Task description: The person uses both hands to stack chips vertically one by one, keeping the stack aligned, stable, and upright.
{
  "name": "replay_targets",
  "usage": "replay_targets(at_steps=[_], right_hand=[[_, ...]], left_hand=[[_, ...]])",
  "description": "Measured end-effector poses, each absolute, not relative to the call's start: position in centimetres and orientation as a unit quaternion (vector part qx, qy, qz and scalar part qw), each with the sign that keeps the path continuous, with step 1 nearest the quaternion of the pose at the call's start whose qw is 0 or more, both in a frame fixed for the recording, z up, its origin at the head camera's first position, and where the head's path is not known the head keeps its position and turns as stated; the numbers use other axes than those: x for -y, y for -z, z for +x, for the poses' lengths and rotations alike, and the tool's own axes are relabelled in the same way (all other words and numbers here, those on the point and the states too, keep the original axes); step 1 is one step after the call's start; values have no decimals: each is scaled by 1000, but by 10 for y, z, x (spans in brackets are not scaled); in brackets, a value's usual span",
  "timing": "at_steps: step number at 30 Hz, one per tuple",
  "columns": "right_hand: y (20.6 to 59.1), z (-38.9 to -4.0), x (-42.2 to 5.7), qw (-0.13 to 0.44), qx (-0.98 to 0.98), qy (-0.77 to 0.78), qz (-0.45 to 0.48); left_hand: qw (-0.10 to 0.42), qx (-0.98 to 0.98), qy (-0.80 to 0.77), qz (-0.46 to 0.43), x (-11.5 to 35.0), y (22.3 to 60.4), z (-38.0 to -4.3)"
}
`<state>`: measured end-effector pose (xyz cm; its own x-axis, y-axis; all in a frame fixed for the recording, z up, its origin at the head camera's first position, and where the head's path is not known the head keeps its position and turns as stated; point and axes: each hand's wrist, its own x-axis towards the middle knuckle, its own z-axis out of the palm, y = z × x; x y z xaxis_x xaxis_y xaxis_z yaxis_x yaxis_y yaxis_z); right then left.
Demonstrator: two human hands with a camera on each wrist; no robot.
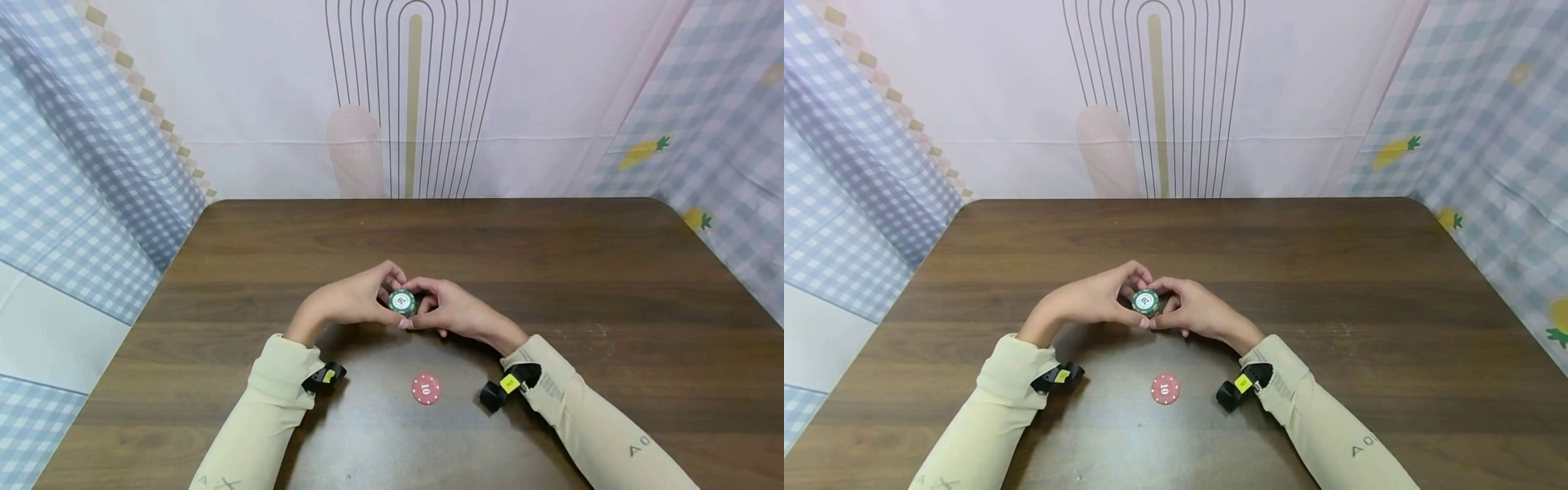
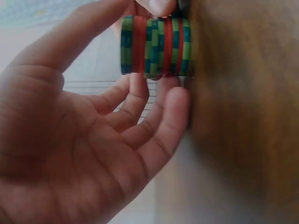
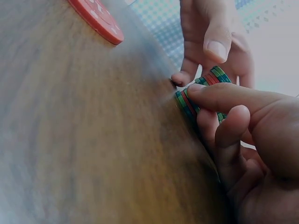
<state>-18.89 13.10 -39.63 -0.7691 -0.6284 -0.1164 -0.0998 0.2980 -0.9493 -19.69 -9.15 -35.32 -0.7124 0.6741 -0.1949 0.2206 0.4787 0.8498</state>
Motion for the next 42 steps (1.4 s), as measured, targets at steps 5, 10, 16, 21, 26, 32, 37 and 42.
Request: replay_targets(at_steps=[5,10,16,21,26,32,37,42], right_hand=[[394,-190,-128,248,-771,538,-234],[394,-190,-130,257,-769,543,-220],[394,-191,-131,272,-748,568,-210],[389,-192,-137,285,-751,565,-188],[372,-190,-142,283,-836,421,-211],[355,-180,-138,297,-874,266,-280],[347,-172,-130,300,-871,193,-336],[339,-156,-120,327,-881,141,-311]], left_hand=[[276,-808,-449,265,98,361,-198],[257,-821,-424,282,98,369,-200],[242,-830,-424,270,98,376,-202],[227,-836,-407,289,95,376,-204],[220,-851,-364,307,96,376,-203],[209,-858,-344,317,97,375,-202],[206,-859,-344,319,98,372,-202],[208,-860,-346,312,97,374,-202]])
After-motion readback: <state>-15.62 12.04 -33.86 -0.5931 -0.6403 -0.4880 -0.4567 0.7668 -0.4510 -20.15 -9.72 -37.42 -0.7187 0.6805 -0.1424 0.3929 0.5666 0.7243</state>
